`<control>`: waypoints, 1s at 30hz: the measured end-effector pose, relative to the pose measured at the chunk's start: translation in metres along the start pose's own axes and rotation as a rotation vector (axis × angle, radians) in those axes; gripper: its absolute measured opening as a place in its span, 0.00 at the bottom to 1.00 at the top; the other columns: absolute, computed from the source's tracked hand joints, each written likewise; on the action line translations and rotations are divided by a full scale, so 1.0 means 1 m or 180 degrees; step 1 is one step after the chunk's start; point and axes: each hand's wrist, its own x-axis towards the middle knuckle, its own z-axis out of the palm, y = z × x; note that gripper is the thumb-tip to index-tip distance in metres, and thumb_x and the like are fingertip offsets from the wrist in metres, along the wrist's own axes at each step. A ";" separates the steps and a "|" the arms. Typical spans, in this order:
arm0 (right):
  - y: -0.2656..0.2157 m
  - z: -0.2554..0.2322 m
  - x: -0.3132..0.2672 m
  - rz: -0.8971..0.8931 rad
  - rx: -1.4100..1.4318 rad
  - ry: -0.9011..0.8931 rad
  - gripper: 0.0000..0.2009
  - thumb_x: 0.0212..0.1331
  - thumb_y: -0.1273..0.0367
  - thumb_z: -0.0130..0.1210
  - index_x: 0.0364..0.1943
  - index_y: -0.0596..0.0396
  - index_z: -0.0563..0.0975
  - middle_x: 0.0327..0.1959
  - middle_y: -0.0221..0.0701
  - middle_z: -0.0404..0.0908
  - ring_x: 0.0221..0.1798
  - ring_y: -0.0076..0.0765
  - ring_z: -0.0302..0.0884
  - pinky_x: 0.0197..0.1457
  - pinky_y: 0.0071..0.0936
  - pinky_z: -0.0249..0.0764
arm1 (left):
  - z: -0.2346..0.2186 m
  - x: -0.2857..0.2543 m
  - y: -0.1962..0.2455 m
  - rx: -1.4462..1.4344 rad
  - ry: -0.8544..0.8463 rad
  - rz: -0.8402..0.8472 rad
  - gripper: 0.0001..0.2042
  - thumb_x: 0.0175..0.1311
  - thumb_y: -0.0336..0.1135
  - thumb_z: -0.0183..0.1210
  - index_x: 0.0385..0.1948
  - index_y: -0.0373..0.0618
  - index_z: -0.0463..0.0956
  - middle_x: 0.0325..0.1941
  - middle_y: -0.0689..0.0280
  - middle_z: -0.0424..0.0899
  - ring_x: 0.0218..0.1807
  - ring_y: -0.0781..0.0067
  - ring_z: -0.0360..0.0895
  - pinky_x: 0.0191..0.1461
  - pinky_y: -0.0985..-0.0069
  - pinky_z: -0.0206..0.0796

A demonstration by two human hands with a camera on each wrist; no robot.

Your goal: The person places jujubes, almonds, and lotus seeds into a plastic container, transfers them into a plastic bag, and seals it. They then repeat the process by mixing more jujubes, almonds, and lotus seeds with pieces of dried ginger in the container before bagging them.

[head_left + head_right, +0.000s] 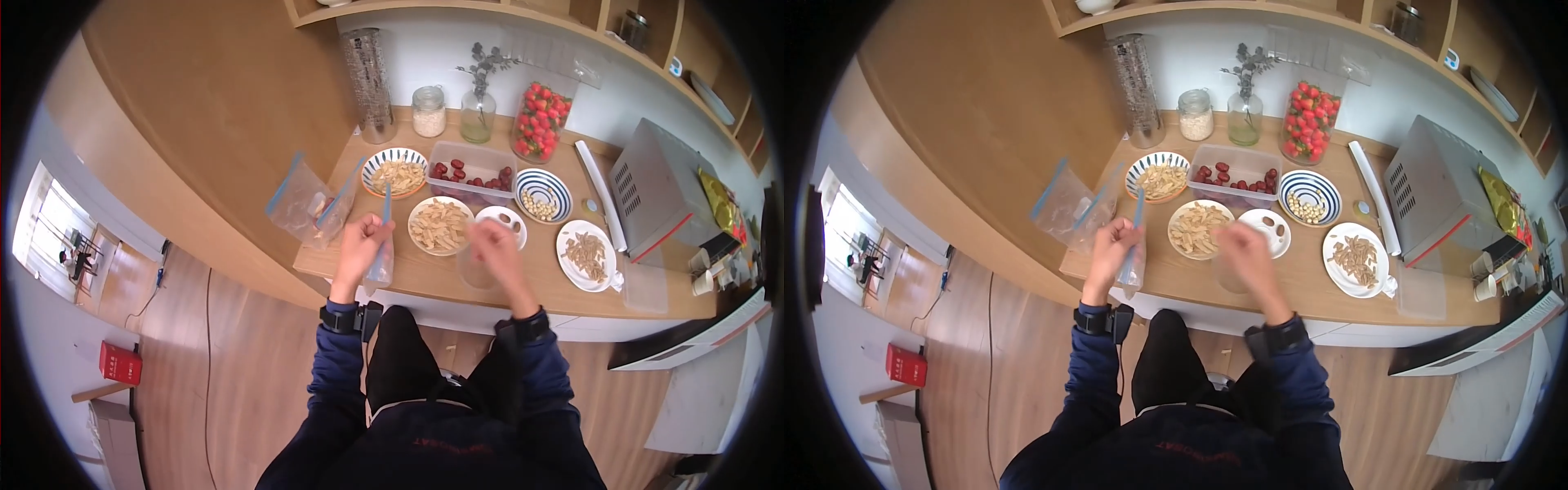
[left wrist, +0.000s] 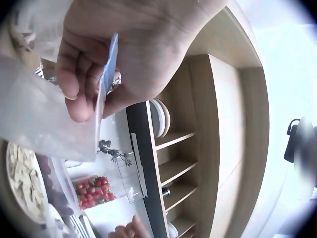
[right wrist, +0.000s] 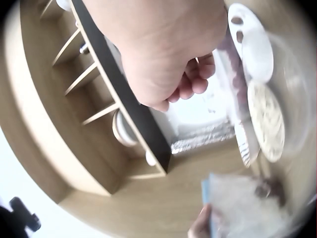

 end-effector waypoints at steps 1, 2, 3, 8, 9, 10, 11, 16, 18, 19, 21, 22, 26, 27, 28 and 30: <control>-0.009 0.019 -0.006 0.0146 -0.0101 -0.0231 0.16 0.70 0.59 0.60 0.30 0.57 0.79 0.22 0.22 0.77 0.23 0.18 0.72 0.28 0.20 0.66 | 0.004 -0.004 -0.003 -0.0034 -0.0022 -0.0047 0.09 0.72 0.31 0.59 0.28 0.43 0.73 0.19 0.71 0.78 0.19 0.83 0.72 0.24 0.80 0.59; -0.015 0.036 -0.011 0.0291 -0.0201 -0.0463 0.16 0.70 0.58 0.60 0.33 0.58 0.79 0.24 0.25 0.80 0.25 0.19 0.76 0.30 0.21 0.69 | 0.009 -0.008 -0.005 -0.0069 -0.0044 -0.0092 0.09 0.73 0.32 0.58 0.29 0.43 0.73 0.20 0.71 0.79 0.20 0.83 0.72 0.25 0.80 0.59; -0.011 0.054 -0.013 0.0272 0.0065 -0.0523 0.17 0.70 0.57 0.60 0.35 0.58 0.79 0.26 0.26 0.81 0.26 0.20 0.77 0.31 0.21 0.71 | 0.013 -0.012 -0.007 -0.0106 -0.0064 -0.0137 0.09 0.73 0.32 0.58 0.29 0.43 0.73 0.22 0.70 0.80 0.21 0.84 0.73 0.25 0.81 0.60; -0.001 0.100 -0.021 0.0587 0.0659 -0.0560 0.18 0.72 0.56 0.57 0.33 0.58 0.74 0.25 0.26 0.80 0.26 0.19 0.77 0.30 0.19 0.72 | 0.027 -0.028 -0.017 -0.0744 -0.0064 -0.0265 0.12 0.78 0.39 0.54 0.31 0.46 0.73 0.27 0.72 0.79 0.28 0.84 0.74 0.31 0.84 0.62; -0.002 0.101 -0.023 0.0608 0.0755 -0.0548 0.18 0.72 0.56 0.57 0.33 0.57 0.73 0.25 0.26 0.79 0.26 0.19 0.77 0.30 0.19 0.72 | 0.027 -0.031 -0.016 -0.0924 -0.0078 -0.0416 0.12 0.79 0.40 0.53 0.31 0.46 0.73 0.27 0.72 0.79 0.29 0.85 0.74 0.32 0.84 0.63; -0.002 0.102 -0.025 0.0631 0.0847 -0.0540 0.18 0.73 0.57 0.56 0.32 0.57 0.73 0.24 0.25 0.78 0.25 0.19 0.76 0.29 0.19 0.72 | 0.028 -0.035 -0.014 -0.0948 -0.0116 -0.0460 0.13 0.79 0.41 0.52 0.32 0.46 0.73 0.27 0.73 0.78 0.28 0.85 0.74 0.33 0.84 0.63; -0.001 0.103 -0.027 0.0655 0.0937 -0.0531 0.18 0.73 0.57 0.56 0.32 0.57 0.73 0.24 0.25 0.78 0.25 0.19 0.76 0.29 0.19 0.71 | 0.031 -0.038 -0.010 -0.0975 -0.0155 -0.0501 0.13 0.79 0.42 0.52 0.32 0.46 0.73 0.26 0.73 0.77 0.28 0.85 0.73 0.33 0.84 0.63; 0.012 0.095 -0.034 0.0705 0.1026 -0.0458 0.14 0.75 0.63 0.51 0.31 0.56 0.72 0.22 0.25 0.76 0.24 0.20 0.75 0.28 0.20 0.70 | 0.042 -0.047 -0.021 -0.0881 -0.0468 -0.0210 0.13 0.80 0.42 0.51 0.34 0.45 0.72 0.26 0.73 0.77 0.28 0.84 0.72 0.34 0.83 0.64; 0.010 0.091 -0.036 0.0622 0.0896 -0.0378 0.13 0.74 0.65 0.49 0.31 0.57 0.73 0.21 0.26 0.76 0.24 0.21 0.74 0.28 0.21 0.69 | 0.043 -0.049 -0.028 -0.0544 -0.0609 0.0057 0.13 0.80 0.42 0.50 0.34 0.45 0.72 0.27 0.72 0.78 0.29 0.83 0.73 0.36 0.82 0.65; 0.007 0.089 -0.038 0.0520 0.0739 -0.0331 0.13 0.74 0.66 0.48 0.31 0.57 0.73 0.21 0.26 0.76 0.24 0.21 0.74 0.28 0.22 0.69 | 0.043 -0.050 -0.029 -0.0443 -0.0612 0.0017 0.12 0.80 0.41 0.51 0.34 0.45 0.72 0.27 0.72 0.77 0.29 0.84 0.72 0.35 0.82 0.64; 0.003 0.085 -0.040 0.0436 0.0434 -0.0282 0.12 0.73 0.66 0.48 0.32 0.58 0.73 0.20 0.28 0.76 0.24 0.23 0.75 0.29 0.24 0.69 | 0.045 -0.054 -0.022 -0.0240 -0.0633 -0.0064 0.11 0.79 0.39 0.52 0.33 0.45 0.72 0.26 0.73 0.77 0.29 0.85 0.71 0.34 0.83 0.62; 0.002 0.083 -0.041 0.0456 0.0281 -0.0277 0.12 0.72 0.65 0.48 0.32 0.59 0.74 0.20 0.30 0.76 0.24 0.25 0.75 0.29 0.26 0.69 | 0.045 -0.055 -0.022 -0.0163 -0.0594 -0.0063 0.11 0.79 0.38 0.52 0.33 0.45 0.73 0.26 0.73 0.76 0.28 0.85 0.70 0.33 0.83 0.62; 0.007 0.078 -0.045 0.0219 -0.0563 -0.0179 0.11 0.68 0.65 0.52 0.33 0.60 0.75 0.20 0.38 0.77 0.24 0.39 0.77 0.29 0.35 0.69 | 0.048 -0.058 -0.022 0.0123 -0.0432 -0.0145 0.10 0.77 0.34 0.53 0.31 0.44 0.74 0.24 0.74 0.74 0.26 0.86 0.68 0.31 0.83 0.59; 0.007 0.077 -0.046 0.0191 -0.0635 -0.0187 0.11 0.67 0.65 0.53 0.33 0.60 0.75 0.21 0.39 0.78 0.25 0.43 0.77 0.30 0.37 0.69 | 0.048 -0.058 -0.022 0.0196 -0.0373 -0.0179 0.10 0.77 0.33 0.53 0.31 0.43 0.74 0.24 0.74 0.73 0.26 0.86 0.68 0.31 0.83 0.59; 0.006 0.077 -0.046 0.0159 -0.0705 -0.0199 0.11 0.66 0.65 0.53 0.33 0.60 0.75 0.22 0.41 0.78 0.26 0.46 0.78 0.30 0.40 0.69 | 0.048 -0.058 -0.023 0.0339 -0.0344 -0.0112 0.09 0.76 0.32 0.53 0.31 0.43 0.74 0.23 0.74 0.73 0.26 0.86 0.67 0.31 0.83 0.59; 0.001 0.076 -0.046 0.0024 -0.0898 -0.0189 0.11 0.64 0.65 0.55 0.33 0.60 0.75 0.23 0.43 0.79 0.28 0.51 0.79 0.31 0.43 0.69 | 0.047 -0.058 -0.024 0.0625 -0.0271 0.0023 0.09 0.75 0.31 0.52 0.31 0.42 0.74 0.23 0.75 0.72 0.26 0.87 0.66 0.30 0.83 0.58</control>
